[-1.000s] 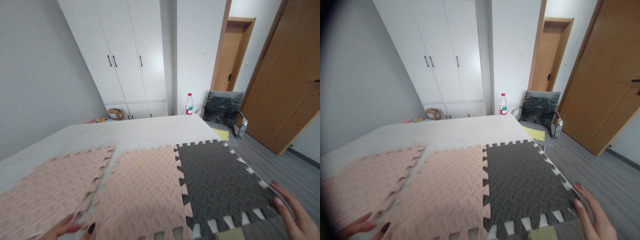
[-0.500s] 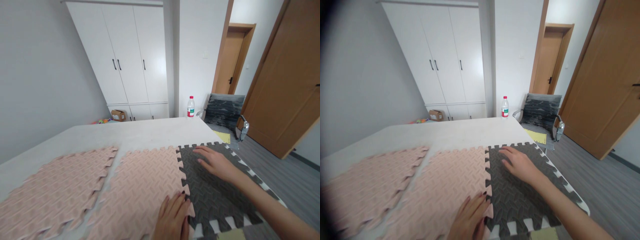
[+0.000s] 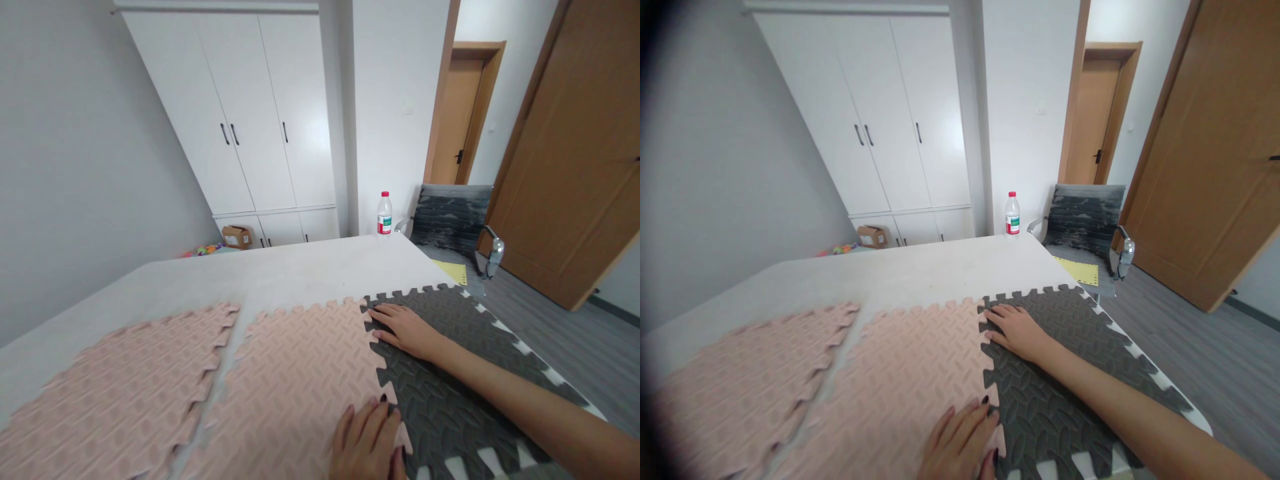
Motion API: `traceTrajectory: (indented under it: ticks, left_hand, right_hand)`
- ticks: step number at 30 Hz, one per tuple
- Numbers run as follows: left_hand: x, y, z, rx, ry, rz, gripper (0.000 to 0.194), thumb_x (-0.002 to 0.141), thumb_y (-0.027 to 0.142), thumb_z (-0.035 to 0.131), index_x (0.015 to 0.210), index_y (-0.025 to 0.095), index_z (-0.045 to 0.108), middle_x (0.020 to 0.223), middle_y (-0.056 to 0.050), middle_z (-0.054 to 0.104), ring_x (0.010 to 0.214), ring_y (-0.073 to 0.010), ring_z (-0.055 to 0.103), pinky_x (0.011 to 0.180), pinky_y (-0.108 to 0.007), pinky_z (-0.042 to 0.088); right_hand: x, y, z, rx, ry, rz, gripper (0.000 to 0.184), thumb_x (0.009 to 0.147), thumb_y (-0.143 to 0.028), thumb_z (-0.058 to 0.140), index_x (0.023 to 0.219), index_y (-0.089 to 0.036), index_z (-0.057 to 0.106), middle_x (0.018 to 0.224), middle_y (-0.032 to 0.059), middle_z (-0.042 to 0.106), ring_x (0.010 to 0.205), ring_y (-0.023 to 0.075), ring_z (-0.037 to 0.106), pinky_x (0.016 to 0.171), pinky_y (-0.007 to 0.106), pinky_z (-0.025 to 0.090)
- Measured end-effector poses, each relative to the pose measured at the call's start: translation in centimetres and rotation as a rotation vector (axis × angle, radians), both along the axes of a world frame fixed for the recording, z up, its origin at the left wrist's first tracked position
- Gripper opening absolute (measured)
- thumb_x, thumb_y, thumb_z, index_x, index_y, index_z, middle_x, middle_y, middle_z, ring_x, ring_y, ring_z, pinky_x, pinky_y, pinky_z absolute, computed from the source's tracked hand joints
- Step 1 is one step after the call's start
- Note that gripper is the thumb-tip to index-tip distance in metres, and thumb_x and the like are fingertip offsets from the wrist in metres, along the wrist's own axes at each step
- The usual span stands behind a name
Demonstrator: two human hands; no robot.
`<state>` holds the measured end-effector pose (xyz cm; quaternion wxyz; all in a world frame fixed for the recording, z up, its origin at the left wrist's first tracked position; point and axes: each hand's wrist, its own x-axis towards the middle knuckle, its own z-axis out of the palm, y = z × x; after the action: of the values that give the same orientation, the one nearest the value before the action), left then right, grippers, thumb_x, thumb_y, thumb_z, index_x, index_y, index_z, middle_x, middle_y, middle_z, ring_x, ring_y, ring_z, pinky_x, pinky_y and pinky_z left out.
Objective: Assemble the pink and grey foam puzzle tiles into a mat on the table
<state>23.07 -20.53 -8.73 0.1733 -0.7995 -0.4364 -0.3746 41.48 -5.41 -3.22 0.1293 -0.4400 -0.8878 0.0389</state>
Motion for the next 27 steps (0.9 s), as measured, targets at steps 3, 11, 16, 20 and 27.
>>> traceTrajectory:
  ticks: [3, 11, 16, 20, 27]
  left_hand:
    - [-0.1, 0.0, 0.2, -0.007, -0.005, -0.001, 0.026, 0.085, 0.024, 0.048, 0.107, 0.028, 0.062, 0.101, 0.001, 0.072, 0.096, -0.0138, 0.065, 0.095, -0.030, 0.046]
    - [0.1, -0.2, 0.0, -0.087, -0.042, -0.028, 0.027, 0.085, 0.030, 0.049, 0.108, 0.028, 0.063, 0.104, 0.000, 0.071, 0.099, -0.0173, 0.065, 0.092, -0.034, 0.047]
    - [-0.7, -0.2, 0.3, -0.103, 0.024, -0.052, 0.032, 0.085, 0.034, 0.049, 0.114, 0.029, 0.060, 0.113, 0.004, 0.068, 0.103, -0.0174, 0.063, 0.089, -0.036, 0.048]
    - [-1.3, 0.1, 1.0, -0.076, 0.152, -0.096, 0.042, 0.082, 0.036, 0.054, 0.122, 0.024, 0.056, 0.116, 0.004, 0.067, 0.103, -0.0168, 0.062, 0.085, -0.034, 0.050]
    - [-0.2, -0.2, 1.2, -0.197, 0.060, -0.058, 0.043, 0.076, 0.031, 0.060, 0.119, 0.025, 0.057, 0.111, 0.001, 0.067, 0.101, -0.0215, 0.061, 0.088, -0.039, 0.051]
  right_hand:
    - [-0.2, 0.2, -0.1, -0.002, -0.014, -0.008, 0.054, 0.092, -0.051, 0.038, 0.138, -0.022, 0.042, 0.138, 0.0112, 0.046, 0.126, 0.0250, 0.042, 0.103, 0.044, 0.036]
    - [-1.0, 1.0, 1.4, 0.029, -0.145, 0.078, 0.039, 0.090, -0.043, 0.047, 0.121, -0.022, 0.058, 0.128, 0.0112, 0.051, 0.112, 0.0253, 0.052, 0.094, 0.040, 0.044]
    - [-1.2, 1.7, 2.3, 0.061, -0.213, 0.150, 0.038, 0.090, -0.044, 0.047, 0.116, -0.020, 0.060, 0.119, 0.0108, 0.056, 0.103, 0.0238, 0.055, 0.089, 0.038, 0.045]
    - [-1.1, 1.9, 2.5, 0.056, -0.240, 0.191, 0.040, 0.091, -0.048, 0.044, 0.114, -0.020, 0.060, 0.114, 0.0093, 0.058, 0.099, 0.0228, 0.056, 0.085, 0.037, 0.046]
    - [-2.1, -0.5, 0.6, 0.165, -0.234, 0.018, 0.043, 0.094, -0.036, 0.035, 0.132, -0.016, 0.045, 0.124, 0.0146, 0.051, 0.111, 0.0260, 0.047, 0.088, 0.041, 0.044]
